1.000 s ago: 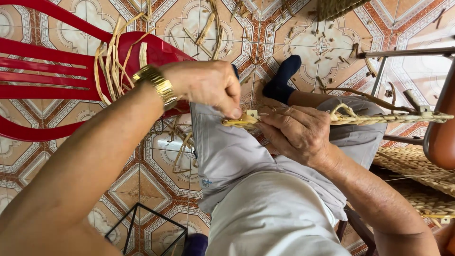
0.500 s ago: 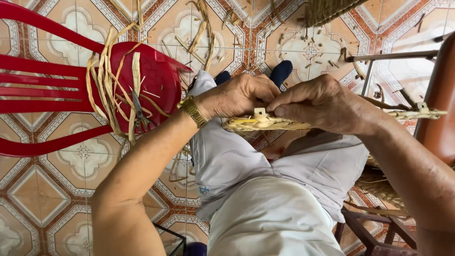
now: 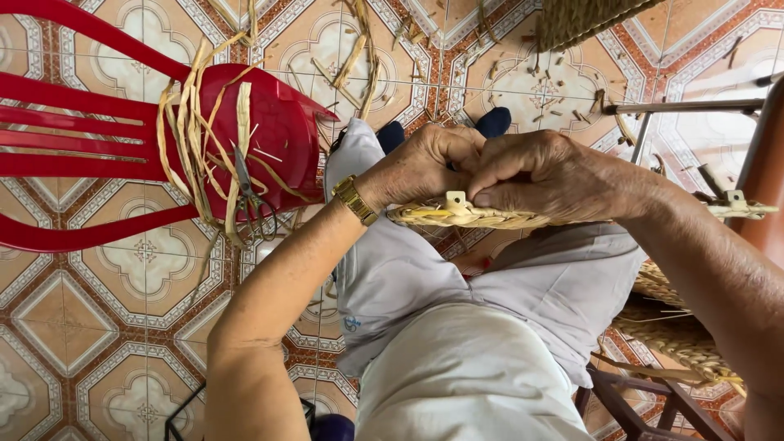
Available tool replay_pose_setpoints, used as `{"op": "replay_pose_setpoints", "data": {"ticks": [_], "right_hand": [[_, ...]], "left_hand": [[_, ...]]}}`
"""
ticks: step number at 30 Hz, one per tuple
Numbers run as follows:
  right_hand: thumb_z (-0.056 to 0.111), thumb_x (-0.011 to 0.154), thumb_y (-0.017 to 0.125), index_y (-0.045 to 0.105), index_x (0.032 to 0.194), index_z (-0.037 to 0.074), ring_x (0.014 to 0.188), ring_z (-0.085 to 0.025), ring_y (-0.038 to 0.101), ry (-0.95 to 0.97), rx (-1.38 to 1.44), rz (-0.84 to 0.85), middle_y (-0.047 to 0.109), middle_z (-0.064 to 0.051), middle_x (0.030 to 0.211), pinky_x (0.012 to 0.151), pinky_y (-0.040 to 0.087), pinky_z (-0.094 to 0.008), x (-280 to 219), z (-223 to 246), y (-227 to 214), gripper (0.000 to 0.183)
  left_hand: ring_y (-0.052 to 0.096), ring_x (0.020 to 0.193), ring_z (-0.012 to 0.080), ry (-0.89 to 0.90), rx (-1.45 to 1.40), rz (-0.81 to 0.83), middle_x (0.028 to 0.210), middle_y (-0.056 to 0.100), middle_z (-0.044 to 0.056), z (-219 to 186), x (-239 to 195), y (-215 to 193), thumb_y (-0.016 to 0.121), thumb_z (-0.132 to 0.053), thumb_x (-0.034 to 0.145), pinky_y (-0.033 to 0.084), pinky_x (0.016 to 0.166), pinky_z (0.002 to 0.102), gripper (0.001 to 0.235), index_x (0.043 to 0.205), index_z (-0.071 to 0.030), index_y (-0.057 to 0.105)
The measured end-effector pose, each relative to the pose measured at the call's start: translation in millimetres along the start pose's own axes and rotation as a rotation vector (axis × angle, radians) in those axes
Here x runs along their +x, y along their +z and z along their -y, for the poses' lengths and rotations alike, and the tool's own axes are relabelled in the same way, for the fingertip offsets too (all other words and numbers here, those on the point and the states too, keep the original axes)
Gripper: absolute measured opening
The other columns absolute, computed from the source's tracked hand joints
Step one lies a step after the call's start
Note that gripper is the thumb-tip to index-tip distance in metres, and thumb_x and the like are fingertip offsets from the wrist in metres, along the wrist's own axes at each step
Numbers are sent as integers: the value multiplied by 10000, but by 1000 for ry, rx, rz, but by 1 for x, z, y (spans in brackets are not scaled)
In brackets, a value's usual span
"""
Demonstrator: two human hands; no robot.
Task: The person sits on a chair with a woven seagrass basket on their lap and weaves flat palm-leaf strips along the basket's rim, threading and tightening the strips by hand. They occasionally pick up scissors to trim the strip ends and continue weaving new strips into the edge.
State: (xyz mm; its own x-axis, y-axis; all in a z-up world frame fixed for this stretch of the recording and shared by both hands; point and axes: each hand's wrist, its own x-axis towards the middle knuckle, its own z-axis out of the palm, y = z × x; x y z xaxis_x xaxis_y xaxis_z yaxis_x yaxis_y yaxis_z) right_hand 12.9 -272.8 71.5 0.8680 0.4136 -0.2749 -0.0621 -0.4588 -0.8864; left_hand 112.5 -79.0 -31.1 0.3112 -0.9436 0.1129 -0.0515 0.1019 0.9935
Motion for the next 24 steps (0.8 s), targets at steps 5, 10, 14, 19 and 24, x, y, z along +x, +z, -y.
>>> {"op": "replay_pose_setpoints", "data": {"ticks": [5,10,14,19,24], "right_hand": [[193,953,684,736,1003,34,909,-200,673,-170,-119,-46,682,-104,992,765,543,-340,-4,-3,0,174],[263,987,604,700,1050,35,821,-175,694,56,-114,-46,721,-80,897,720,550,-346,-3,2,0,255],[270,976,616,716,1035,42,776,-177,693,97,-103,-65,727,-77,846,687,554,-346,-1,-4,1,256],[301,974,624,729,1034,52,744,-134,678,113,-94,-118,726,-43,802,657,547,-321,-7,-2,-1,277],[323,965,646,757,1010,62,709,-84,628,237,55,-120,712,-11,748,618,522,-295,-10,-7,-4,287]], "left_hand": [[698,766,82,-178,29,-75,1068,707,-48,-23,-19,-6,814,-135,834,596,639,253,201,1015,-87,742],[656,913,86,324,149,-342,1090,699,34,-60,-64,5,746,-66,953,548,827,230,120,1064,-34,714],[636,910,88,122,-141,-492,1041,671,29,-62,-70,27,734,-41,1006,563,813,228,58,1025,-8,690],[594,875,83,149,46,-576,1037,668,58,-58,-64,41,698,-63,1029,507,768,218,65,1015,-1,687],[518,780,52,274,136,-695,1042,622,47,-40,-56,57,649,-99,1061,465,705,198,93,1025,-26,605]]}}
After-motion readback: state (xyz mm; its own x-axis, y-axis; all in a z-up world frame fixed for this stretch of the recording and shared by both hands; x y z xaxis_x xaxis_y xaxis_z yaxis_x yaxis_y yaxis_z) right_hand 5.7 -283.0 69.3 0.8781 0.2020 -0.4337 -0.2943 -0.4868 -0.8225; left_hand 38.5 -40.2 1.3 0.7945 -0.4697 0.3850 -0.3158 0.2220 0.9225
